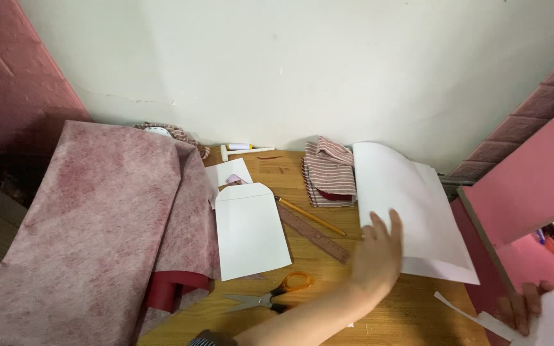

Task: Tracing an envelope template onto paper with a pencil and cutting out shapes with scissors

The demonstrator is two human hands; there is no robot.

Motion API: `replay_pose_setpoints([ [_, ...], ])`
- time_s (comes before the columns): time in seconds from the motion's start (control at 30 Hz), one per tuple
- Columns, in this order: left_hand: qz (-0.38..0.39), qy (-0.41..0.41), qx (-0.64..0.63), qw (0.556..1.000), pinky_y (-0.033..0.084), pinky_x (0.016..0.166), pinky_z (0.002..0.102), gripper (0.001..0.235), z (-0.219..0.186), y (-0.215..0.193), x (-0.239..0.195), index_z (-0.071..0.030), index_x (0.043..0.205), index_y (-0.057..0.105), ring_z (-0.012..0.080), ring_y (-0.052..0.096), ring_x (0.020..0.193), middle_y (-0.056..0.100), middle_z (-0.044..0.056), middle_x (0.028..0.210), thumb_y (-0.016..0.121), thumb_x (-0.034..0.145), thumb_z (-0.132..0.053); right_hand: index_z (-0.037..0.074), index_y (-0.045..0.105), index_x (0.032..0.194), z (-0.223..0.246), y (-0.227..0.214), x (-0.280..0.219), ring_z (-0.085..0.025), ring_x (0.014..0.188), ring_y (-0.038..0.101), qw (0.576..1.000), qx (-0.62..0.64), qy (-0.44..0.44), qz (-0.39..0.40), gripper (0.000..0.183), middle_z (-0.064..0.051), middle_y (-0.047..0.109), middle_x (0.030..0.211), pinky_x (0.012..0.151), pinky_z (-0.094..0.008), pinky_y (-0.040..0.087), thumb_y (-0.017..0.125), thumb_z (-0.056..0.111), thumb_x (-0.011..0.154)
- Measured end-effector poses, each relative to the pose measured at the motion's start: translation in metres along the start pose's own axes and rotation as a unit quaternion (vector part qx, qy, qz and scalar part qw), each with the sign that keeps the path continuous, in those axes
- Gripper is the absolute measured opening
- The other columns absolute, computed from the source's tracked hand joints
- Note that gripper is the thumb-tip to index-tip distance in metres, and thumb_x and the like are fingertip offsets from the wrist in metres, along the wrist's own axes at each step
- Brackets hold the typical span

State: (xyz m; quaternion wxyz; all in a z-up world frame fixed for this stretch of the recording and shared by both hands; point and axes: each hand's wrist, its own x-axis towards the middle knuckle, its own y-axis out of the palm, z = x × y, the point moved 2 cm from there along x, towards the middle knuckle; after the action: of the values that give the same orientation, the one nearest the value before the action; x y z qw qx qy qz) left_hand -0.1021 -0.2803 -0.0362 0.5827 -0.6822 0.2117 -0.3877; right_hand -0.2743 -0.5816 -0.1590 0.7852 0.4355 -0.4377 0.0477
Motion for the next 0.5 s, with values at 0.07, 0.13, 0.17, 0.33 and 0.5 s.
replay_pose_setpoints([
  [0.07,0.119,-0.150,-0.455,0.870,0.046,0.120,0.048,0.091,0.032,-0.084,-0.016,-0.001,0.175,0.003,0.0461,0.042,0.145,0.020,0.029,0.174,0.057,0.102,0.010,-0.007,0.052,0.162,0.010,-0.001,0.007,-0.026,0.059,0.067,0.996,-0.054,0.064,0.036,0.046,-0.017,0.068,0.098,0.061,-0.040,0.049,0.034,0.016,0.127],
  [0.13,0.060,-0.182,-0.544,0.817,0.046,0.122,0.045,0.092,0.046,-0.085,-0.021,-0.001,0.173,0.005,0.0404,0.048,0.145,0.032,0.024,0.170,0.059,0.099,0.006,-0.006,0.056,0.161,0.012,-0.007,0.001,-0.023,0.057,0.064,0.997,-0.061,0.047,0.009,0.045,-0.015,0.069,0.099,0.060,-0.039,0.046,0.037,0.018,0.128],
  [0.17,0.001,-0.213,-0.626,0.750,0.045,0.123,0.042,0.093,0.054,-0.085,-0.025,-0.001,0.171,0.007,0.0346,0.055,0.146,0.043,0.020,0.167,0.062,0.096,0.003,-0.005,0.059,0.159,0.014,-0.010,-0.003,-0.020,0.054,0.060,0.997,-0.067,0.032,-0.019,0.044,-0.013,0.069,0.101,0.058,-0.038,0.043,0.040,0.020,0.129],
  [0.33,-0.059,-0.241,-0.708,0.662,0.058,0.053,0.023,0.044,0.068,-0.025,-0.018,-0.005,0.156,0.046,0.0124,0.063,0.066,0.071,0.010,0.099,0.041,0.113,-0.005,-0.006,0.060,0.156,0.003,-0.013,-0.011,-0.016,0.064,0.059,0.997,-0.057,-0.015,-0.046,0.039,-0.011,0.066,0.107,0.061,-0.029,0.046,0.040,0.016,0.130],
  [0.5,-0.096,-0.240,-0.677,0.689,0.038,0.047,0.022,0.032,0.084,-0.045,-0.047,0.002,0.129,0.065,0.0082,0.045,0.057,0.052,0.001,0.073,0.039,0.119,-0.015,-0.002,0.062,0.146,0.007,0.002,0.003,-0.011,0.067,0.053,0.974,-0.169,-0.005,-0.151,0.036,-0.004,0.058,0.099,0.063,-0.025,0.043,0.048,0.025,0.126],
])
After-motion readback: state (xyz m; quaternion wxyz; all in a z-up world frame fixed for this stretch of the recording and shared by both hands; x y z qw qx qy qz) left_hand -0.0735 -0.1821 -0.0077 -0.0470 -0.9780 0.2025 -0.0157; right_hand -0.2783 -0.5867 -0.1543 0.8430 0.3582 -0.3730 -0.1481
